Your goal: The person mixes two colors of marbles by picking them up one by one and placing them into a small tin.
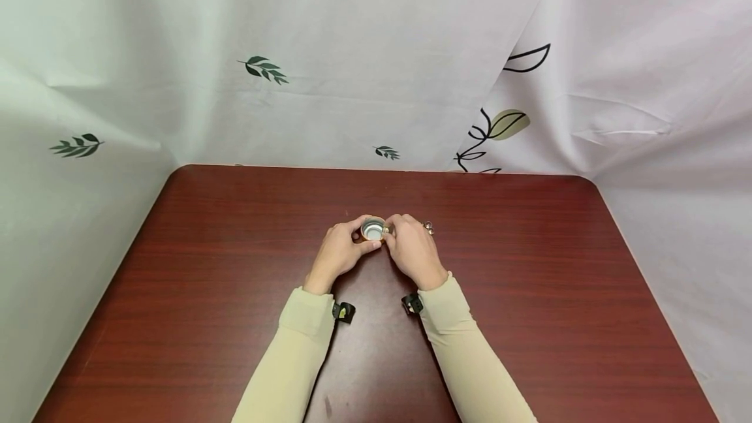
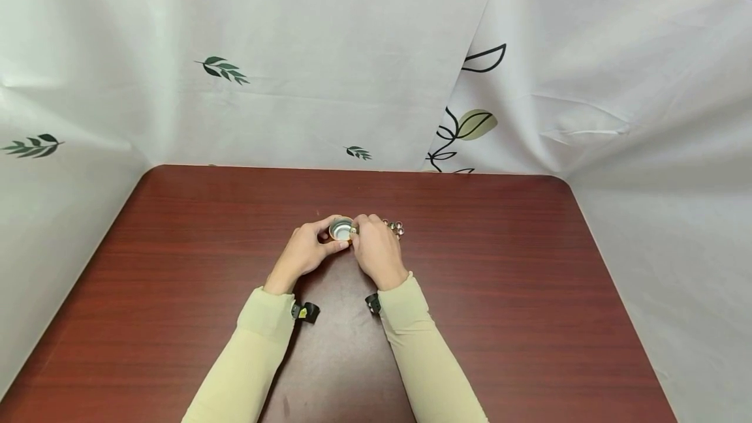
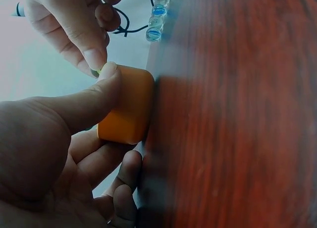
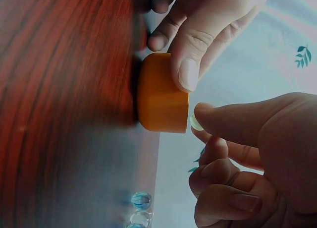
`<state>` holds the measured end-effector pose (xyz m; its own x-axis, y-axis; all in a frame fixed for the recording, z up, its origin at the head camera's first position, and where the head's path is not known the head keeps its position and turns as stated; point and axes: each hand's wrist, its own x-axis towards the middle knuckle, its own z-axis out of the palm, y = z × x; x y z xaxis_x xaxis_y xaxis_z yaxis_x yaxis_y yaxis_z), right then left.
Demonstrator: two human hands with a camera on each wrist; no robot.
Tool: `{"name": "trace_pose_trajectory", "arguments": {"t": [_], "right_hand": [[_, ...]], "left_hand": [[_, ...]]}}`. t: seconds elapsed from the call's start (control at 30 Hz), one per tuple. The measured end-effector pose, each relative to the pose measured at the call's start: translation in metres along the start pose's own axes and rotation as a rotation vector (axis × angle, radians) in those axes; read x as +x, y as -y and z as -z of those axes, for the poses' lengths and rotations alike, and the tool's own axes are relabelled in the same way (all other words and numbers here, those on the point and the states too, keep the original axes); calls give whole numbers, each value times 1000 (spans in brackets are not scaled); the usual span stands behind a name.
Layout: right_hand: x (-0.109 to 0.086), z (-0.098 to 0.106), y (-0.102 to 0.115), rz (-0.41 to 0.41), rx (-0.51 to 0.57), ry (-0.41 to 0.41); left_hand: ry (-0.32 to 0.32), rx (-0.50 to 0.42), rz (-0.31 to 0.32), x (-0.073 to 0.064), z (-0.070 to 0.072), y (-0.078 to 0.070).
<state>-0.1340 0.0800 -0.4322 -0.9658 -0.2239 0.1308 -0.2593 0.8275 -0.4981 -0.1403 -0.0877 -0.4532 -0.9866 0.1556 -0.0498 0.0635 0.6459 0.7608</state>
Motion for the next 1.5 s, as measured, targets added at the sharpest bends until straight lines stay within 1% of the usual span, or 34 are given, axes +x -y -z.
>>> {"name": "trace_pose_trajectory", "arguments": {"t": [0.57,0.77,1.27,1.5], "right_hand": [[3,-5,-2,-10,-5,0],[3,-6,-2,-6,-1,-7],[4,-7,-4,21,3,-22],[3,-4,-3,8,8,-7]], "left_hand": [[-1,17,0,0,-1,0],[-7,27,-12,1,-1,1],[-4,6,-22,1,-1,1],[1,11,-16,2,0,1]]}}
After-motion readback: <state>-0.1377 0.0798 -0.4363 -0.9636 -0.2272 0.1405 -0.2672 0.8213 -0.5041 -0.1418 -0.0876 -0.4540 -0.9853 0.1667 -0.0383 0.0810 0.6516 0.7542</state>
